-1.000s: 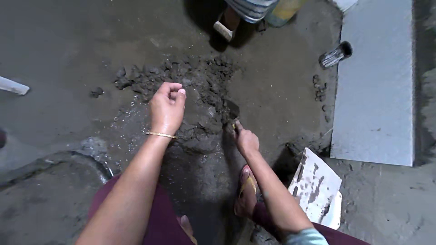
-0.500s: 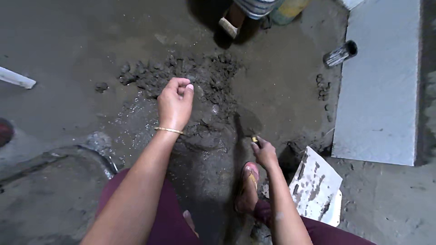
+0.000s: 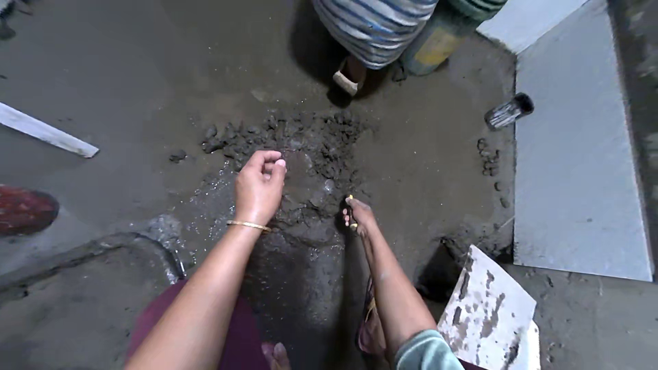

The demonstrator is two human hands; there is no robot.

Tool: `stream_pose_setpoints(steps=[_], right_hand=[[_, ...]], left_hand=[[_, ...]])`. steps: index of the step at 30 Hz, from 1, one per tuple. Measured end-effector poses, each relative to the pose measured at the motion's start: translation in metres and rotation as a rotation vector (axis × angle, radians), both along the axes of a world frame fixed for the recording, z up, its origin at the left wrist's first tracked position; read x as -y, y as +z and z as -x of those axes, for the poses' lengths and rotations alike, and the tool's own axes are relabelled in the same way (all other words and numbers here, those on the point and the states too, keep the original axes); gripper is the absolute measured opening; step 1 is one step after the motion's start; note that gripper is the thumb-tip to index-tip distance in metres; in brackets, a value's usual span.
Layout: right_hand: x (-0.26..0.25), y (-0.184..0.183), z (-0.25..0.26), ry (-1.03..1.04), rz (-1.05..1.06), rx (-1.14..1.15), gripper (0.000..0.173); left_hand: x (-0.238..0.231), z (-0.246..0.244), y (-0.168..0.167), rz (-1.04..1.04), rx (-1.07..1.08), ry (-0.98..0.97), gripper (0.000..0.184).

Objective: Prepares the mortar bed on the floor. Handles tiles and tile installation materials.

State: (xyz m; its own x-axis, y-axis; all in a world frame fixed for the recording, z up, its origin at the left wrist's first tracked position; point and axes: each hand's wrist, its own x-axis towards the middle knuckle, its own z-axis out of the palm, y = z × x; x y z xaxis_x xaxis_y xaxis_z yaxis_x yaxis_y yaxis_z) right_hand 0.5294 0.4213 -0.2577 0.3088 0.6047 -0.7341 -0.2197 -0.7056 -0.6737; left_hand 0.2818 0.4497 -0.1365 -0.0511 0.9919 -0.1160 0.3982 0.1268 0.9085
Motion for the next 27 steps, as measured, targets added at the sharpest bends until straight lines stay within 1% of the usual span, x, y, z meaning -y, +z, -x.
stream_pose_setpoints(steps=[2, 3, 4, 6, 8, 10, 12, 13, 15, 17, 18, 20, 22, 23, 25, 27], right_hand=[[-0.003, 0.022, -0.007, 0.080, -0.022, 0.066, 0.031], [-0.002, 0.033, -0.014, 0.169, -0.046, 0.158, 0.034], [0.001, 0.043, -0.023, 0.287, -0.066, 0.299, 0.039], [0.006, 0.062, -0.035, 0.534, -0.035, 0.628, 0.048], [0.012, 0.074, -0.027, 0.668, 0.034, 0.900, 0.052], [0.023, 0.070, -0.012, 0.805, 0.133, 1.096, 0.058], [0.032, 0.059, -0.005, 0.922, 0.227, 1.154, 0.061], [0.035, 0.059, -0.008, 0.944, 0.247, 1.170, 0.059], [0.036, 0.071, -0.022, 0.948, 0.217, 1.209, 0.053], [0.042, 0.082, -0.033, 0.932, 0.139, 1.232, 0.051], [0.046, 0.081, -0.036, 0.923, 0.112, 1.239, 0.052], [0.050, 0.065, -0.030, 0.965, 0.155, 1.197, 0.052], [0.057, 0.037, -0.019, 1.081, 0.275, 1.090, 0.056], [0.056, 0.032, -0.014, 1.139, 0.307, 1.061, 0.057], [0.040, 0.050, -0.016, 1.270, 0.336, 1.075, 0.056], [0.030, 0.087, -0.038, 1.376, 0.358, 1.125, 0.053]], left_hand=[[0.000, 0.007, 0.002, 0.000, -0.003, 0.035, 0.030], [-0.001, 0.009, 0.003, -0.007, 0.001, 0.043, 0.029], [-0.002, 0.008, 0.005, -0.006, 0.009, 0.044, 0.029], [-0.004, 0.005, 0.005, 0.004, 0.020, 0.045, 0.029], [-0.007, 0.002, 0.007, 0.001, 0.015, 0.028, 0.030], [-0.010, 0.001, 0.005, -0.026, -0.006, 0.011, 0.032], [-0.012, 0.007, 0.001, -0.041, -0.028, -0.001, 0.033], [-0.012, 0.011, 0.000, -0.040, -0.031, -0.002, 0.034], [-0.013, 0.020, -0.002, -0.032, -0.030, 0.018, 0.034], [-0.009, 0.030, -0.001, -0.022, -0.031, 0.033, 0.035], [-0.007, 0.032, 0.000, -0.020, -0.034, 0.034, 0.035], [-0.005, 0.033, 0.002, -0.021, -0.039, 0.047, 0.034], [-0.004, 0.028, 0.001, -0.031, -0.033, 0.048, 0.033], [-0.005, 0.026, 0.000, -0.042, -0.035, 0.045, 0.033], [-0.009, 0.026, -0.004, -0.040, -0.061, 0.039, 0.032], [-0.006, 0.027, -0.011, 0.005, -0.090, -0.009, 0.033]])
